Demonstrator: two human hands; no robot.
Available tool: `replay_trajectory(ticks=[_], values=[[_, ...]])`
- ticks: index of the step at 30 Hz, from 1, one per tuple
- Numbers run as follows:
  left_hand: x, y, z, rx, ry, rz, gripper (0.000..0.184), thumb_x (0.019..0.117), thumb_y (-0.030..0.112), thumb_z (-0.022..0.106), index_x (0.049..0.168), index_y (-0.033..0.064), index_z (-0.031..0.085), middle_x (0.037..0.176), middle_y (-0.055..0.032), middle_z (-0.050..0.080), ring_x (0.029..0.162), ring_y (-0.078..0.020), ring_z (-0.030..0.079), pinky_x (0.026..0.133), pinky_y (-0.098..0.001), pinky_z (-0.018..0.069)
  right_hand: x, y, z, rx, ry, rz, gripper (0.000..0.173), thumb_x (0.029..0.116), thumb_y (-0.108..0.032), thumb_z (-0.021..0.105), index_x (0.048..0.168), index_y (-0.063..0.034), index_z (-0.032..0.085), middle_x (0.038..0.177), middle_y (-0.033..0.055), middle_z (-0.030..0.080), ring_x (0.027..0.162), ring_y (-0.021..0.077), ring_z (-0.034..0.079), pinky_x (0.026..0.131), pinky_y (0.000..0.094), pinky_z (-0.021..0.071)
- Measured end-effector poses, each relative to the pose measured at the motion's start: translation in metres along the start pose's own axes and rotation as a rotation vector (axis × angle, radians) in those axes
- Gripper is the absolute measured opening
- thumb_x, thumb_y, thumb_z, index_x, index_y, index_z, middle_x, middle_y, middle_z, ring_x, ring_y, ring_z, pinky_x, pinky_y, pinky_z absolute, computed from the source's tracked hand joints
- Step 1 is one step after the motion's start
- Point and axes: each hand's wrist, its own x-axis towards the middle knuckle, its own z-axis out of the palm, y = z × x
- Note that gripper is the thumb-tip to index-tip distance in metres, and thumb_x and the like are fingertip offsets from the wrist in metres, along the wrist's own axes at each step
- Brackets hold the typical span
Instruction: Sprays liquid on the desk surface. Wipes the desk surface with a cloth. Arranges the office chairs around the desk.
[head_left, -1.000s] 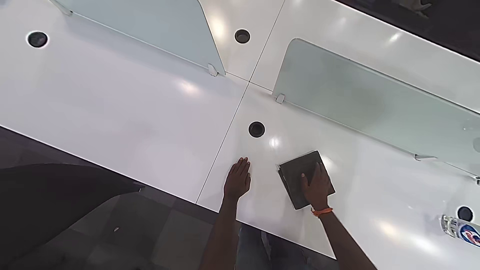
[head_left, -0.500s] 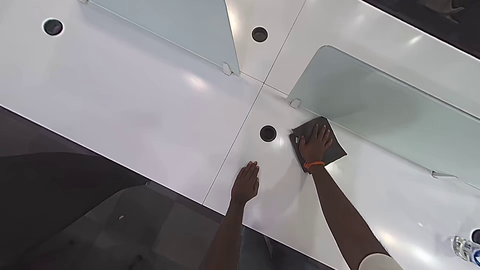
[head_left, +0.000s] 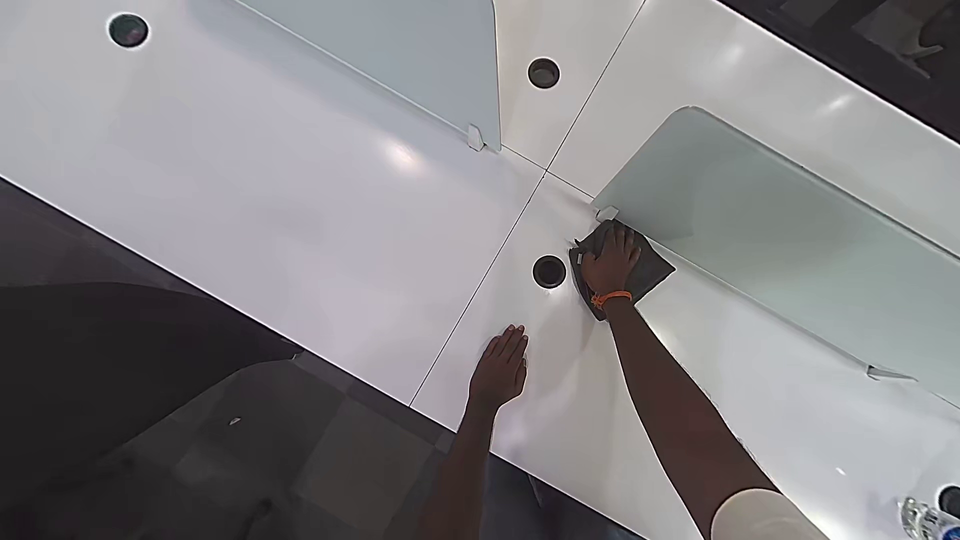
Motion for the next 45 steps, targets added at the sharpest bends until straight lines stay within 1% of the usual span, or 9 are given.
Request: replay_trajectory(ticks=[2, 10, 13, 17, 19, 29, 38, 41, 45], values=[[-0.001, 0.0, 0.002, -0.001, -0.006, -0.004, 0.051, 0.1027, 0.029, 0.038, 0.148, 0.0111, 0.052, 0.16, -0.0055, 0.045, 0.151, -0.0226, 0.036, 0.121, -0.0423, 0.0319, 0.01, 0.01, 0.003, -0.017, 0.003, -0.011, 0.071, 0.0881, -0.039, 0.056, 0.152, -0.0084, 0.047, 0.164, 0.0127, 0.037, 0.156, 0.0347, 0.022, 0.121, 0.0673, 0.0146], [-0.003, 0.0, 0.002, -0.006, 0.004, 0.003, 0.051, 0.1028, 0.029, 0.038, 0.148, 0.01, 0.052, 0.16, -0.006, 0.045, 0.152, -0.0235, 0.035, 0.122, -0.0437, 0.0311, 0.003, 0.059, -0.034, -0.062, -0.196, -0.383, 0.066, 0.0793, -0.018, 0.069, 0.144, -0.0092, 0.057, 0.161, 0.0083, 0.042, 0.152, 0.0342, 0.031, 0.118, 0.0647, 0.0266], [-0.001, -0.001, 0.002, -0.014, 0.019, 0.005, 0.051, 0.1024, 0.028, 0.038, 0.147, 0.0103, 0.053, 0.16, -0.0052, 0.045, 0.151, -0.023, 0.035, 0.122, -0.043, 0.0314, -0.021, 0.065, -0.041, -0.099, -0.262, -0.513, 0.069, 0.0768, -0.021, 0.072, 0.145, -0.0159, 0.057, 0.161, 0.0041, 0.043, 0.151, 0.0324, 0.033, 0.114, 0.0638, 0.0322], [-0.001, 0.0, 0.002, -0.019, 0.023, 0.003, 0.051, 0.1018, 0.027, 0.039, 0.147, 0.01, 0.053, 0.159, -0.0057, 0.045, 0.151, -0.023, 0.036, 0.121, -0.0429, 0.0323, -0.043, 0.056, -0.021, -0.179, -0.235, -0.508, 0.068, 0.0893, -0.042, 0.05, 0.156, -0.0318, 0.043, 0.167, 0.0037, 0.03, 0.145, 0.0323, 0.037, 0.104, 0.0599, 0.0365], [0.0, 0.0, 0.003, -0.028, 0.042, 0.009, 0.05, 0.1021, 0.027, 0.039, 0.146, 0.0095, 0.054, 0.158, -0.0069, 0.047, 0.15, -0.0237, 0.038, 0.12, -0.0436, 0.0338, -0.036, 0.046, -0.008, -0.189, -0.165, -0.484, 0.064, 0.0977, -0.055, 0.037, 0.158, -0.0357, 0.038, 0.168, 0.0032, 0.026, 0.146, 0.0324, 0.034, 0.106, 0.0606, 0.0334], [0.001, 0.001, -0.001, -0.045, 0.014, -0.002, 0.049, 0.1034, 0.028, 0.037, 0.147, 0.011, 0.053, 0.159, -0.0047, 0.046, 0.151, -0.0219, 0.036, 0.121, -0.0403, 0.0319, 0.007, -0.039, 0.031, -0.173, 0.001, -0.264, 0.083, 0.0986, -0.064, 0.029, 0.163, -0.0123, 0.025, 0.17, 0.0187, 0.015, 0.156, 0.0389, 0.016, 0.121, 0.0644, 0.0175], [0.001, 0.002, -0.002, -0.041, 0.019, 0.003, 0.049, 0.1033, 0.027, 0.038, 0.147, 0.0106, 0.053, 0.16, -0.0045, 0.045, 0.151, -0.0213, 0.036, 0.121, -0.0394, 0.0318, 0.012, -0.094, 0.032, -0.052, -0.065, -0.065, 0.106, 0.0927, -0.077, 0.037, 0.164, -0.0058, 0.005, 0.17, 0.0247, -0.002, 0.157, 0.0439, 0.004, 0.12, 0.0685, 0.0145], [0.0, 0.001, -0.001, -0.042, 0.013, 0.0, 0.049, 0.1033, 0.027, 0.038, 0.147, 0.0109, 0.053, 0.16, -0.0042, 0.045, 0.151, -0.0214, 0.035, 0.121, -0.0394, 0.0318, 0.039, -0.117, 0.039, -0.08, -0.04, -0.039, 0.11, 0.088, -0.083, 0.031, 0.163, -0.0048, 0.017, 0.17, 0.0252, 0.01, 0.157, 0.0431, 0.01, 0.122, 0.065, 0.0114], [0.0, 0.001, -0.001, -0.054, 0.003, 0.003, 0.049, 0.1031, 0.027, 0.038, 0.147, 0.0105, 0.053, 0.16, -0.0043, 0.045, 0.151, -0.0213, 0.035, 0.12, -0.0387, 0.0322, 0.06, -0.129, 0.044, -0.102, -0.009, -0.074, 0.105, 0.09, -0.082, 0.029, 0.163, -0.0074, 0.022, 0.169, 0.0236, 0.014, 0.157, 0.0412, 0.014, 0.123, 0.0625, 0.0119]])
